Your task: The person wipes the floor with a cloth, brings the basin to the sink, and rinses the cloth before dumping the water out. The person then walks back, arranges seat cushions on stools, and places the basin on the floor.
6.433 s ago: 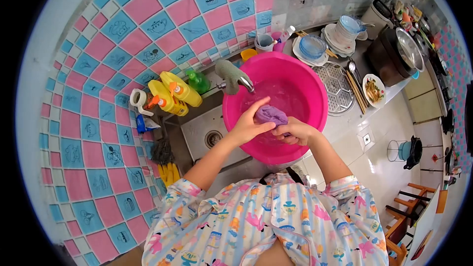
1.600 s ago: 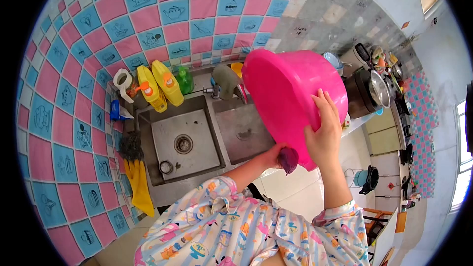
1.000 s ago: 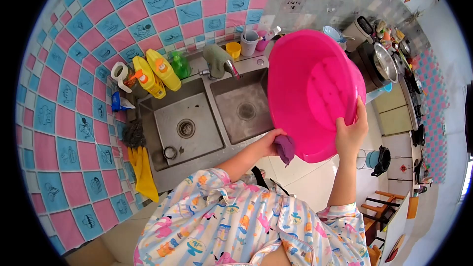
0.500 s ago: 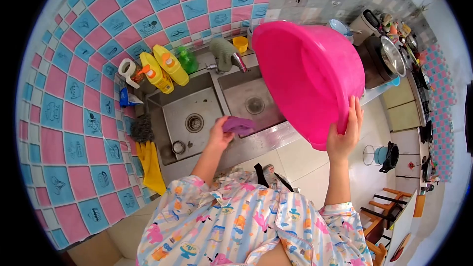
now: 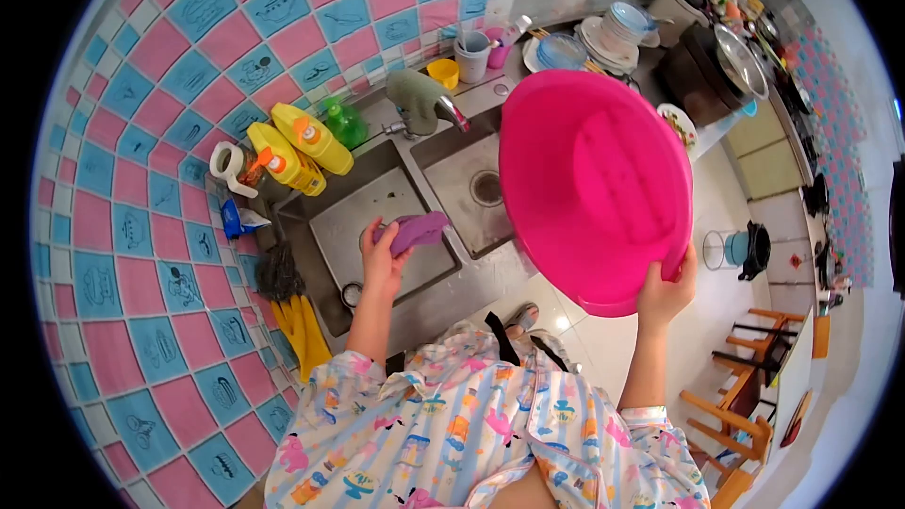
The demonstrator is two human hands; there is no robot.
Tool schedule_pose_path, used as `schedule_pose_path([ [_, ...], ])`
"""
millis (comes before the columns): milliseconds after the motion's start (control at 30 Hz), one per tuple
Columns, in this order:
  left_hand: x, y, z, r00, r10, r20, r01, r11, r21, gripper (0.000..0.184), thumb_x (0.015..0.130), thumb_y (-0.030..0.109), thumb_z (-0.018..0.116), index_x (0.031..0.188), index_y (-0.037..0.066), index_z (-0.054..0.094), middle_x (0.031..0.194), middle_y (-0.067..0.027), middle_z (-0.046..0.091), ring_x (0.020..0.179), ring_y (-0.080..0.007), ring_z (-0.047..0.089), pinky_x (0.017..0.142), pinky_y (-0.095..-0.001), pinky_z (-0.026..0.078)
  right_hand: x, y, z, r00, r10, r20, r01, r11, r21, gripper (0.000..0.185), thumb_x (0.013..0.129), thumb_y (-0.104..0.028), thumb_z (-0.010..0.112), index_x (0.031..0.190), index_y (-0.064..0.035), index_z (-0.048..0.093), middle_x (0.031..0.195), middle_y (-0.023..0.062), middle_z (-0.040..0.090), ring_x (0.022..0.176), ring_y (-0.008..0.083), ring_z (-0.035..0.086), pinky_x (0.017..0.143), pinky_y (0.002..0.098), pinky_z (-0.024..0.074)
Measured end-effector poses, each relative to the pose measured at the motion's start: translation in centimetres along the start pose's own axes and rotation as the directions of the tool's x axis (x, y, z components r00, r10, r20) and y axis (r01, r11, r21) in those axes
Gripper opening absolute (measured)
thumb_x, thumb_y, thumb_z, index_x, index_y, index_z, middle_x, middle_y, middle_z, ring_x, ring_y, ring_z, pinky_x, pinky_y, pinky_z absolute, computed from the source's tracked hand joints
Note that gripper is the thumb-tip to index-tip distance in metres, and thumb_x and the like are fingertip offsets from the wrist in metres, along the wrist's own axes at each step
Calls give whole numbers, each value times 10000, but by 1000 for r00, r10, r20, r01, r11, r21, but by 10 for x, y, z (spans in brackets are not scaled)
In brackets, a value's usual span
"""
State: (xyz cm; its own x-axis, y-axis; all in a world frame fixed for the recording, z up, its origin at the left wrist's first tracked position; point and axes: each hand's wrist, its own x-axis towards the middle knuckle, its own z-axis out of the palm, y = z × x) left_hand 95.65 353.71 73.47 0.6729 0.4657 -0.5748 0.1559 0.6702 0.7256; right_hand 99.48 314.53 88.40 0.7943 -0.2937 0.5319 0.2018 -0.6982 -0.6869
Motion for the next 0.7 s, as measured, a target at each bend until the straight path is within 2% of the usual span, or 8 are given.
schedule_pose_path([
  [67,2,7,14,997,5,80,-9,999,49,352,871,180,665,1176,127,498,1099,-50,553,913,-199,596,659,-338,526,-10,1,-16,986,158,-43,-156,986,56,473,748,81,553,1219,49,523,1140,134,614,1011,201,611,871,289,470],
  [167,-6,12,36,973,22,231,-40,996,75,320,888,186,644,1166,120,500,1128,-58,543,917,-205,595,673,-346,527,-22,24,-39,952,258,-167,-220,951,216,446,753,81,560,1198,64,521,1051,89,604,925,151,594,830,264,468],
  [200,-12,13,43,960,19,278,-40,997,71,320,888,173,636,1170,119,496,1130,-63,541,926,-210,593,687,-351,526,-28,33,-47,927,322,-191,-250,913,322,369,740,98,563,1106,64,530,1011,84,604,883,147,596,804,258,474],
  [300,-39,9,68,908,6,418,-32,998,55,330,881,127,617,1182,115,482,1140,-79,536,959,-221,582,733,-364,523,-51,78,-70,759,609,-229,-407,719,564,311,718,117,569,1013,32,524,933,67,600,816,126,584,760,243,472],
  [333,-53,6,76,888,-5,460,-22,998,53,341,874,107,612,1187,113,476,1145,-85,535,975,-224,575,752,-365,520,-58,87,-80,690,689,-223,-441,644,625,281,709,131,580,945,-6,511,881,53,595,770,113,575,712,243,474],
  [467,-103,-19,113,773,-81,629,25,995,98,370,861,51,578,1211,103,469,1191,-95,528,1063,-225,544,823,-351,513,-94,118,-121,482,859,-171,-420,398,815,241,734,124,602,888,-31,500,856,63,605,731,137,586,673,266,491],
  [567,-138,-51,142,717,-133,684,0,982,191,417,840,58,617,1220,87,447,1211,-111,505,1062,-235,537,848,-360,503,-135,150,-155,372,912,-174,-396,325,859,202,761,91,601,888,-33,504,866,78,614,758,158,609,690,288,520],
  [700,-170,-93,182,703,-231,672,19,951,307,391,857,86,616,1217,79,465,1172,-112,553,1017,-254,586,799,-341,531,-169,173,-200,215,958,-191,-373,261,890,195,763,73,629,869,-36,508,864,77,616,755,158,609,688,284,517],
])
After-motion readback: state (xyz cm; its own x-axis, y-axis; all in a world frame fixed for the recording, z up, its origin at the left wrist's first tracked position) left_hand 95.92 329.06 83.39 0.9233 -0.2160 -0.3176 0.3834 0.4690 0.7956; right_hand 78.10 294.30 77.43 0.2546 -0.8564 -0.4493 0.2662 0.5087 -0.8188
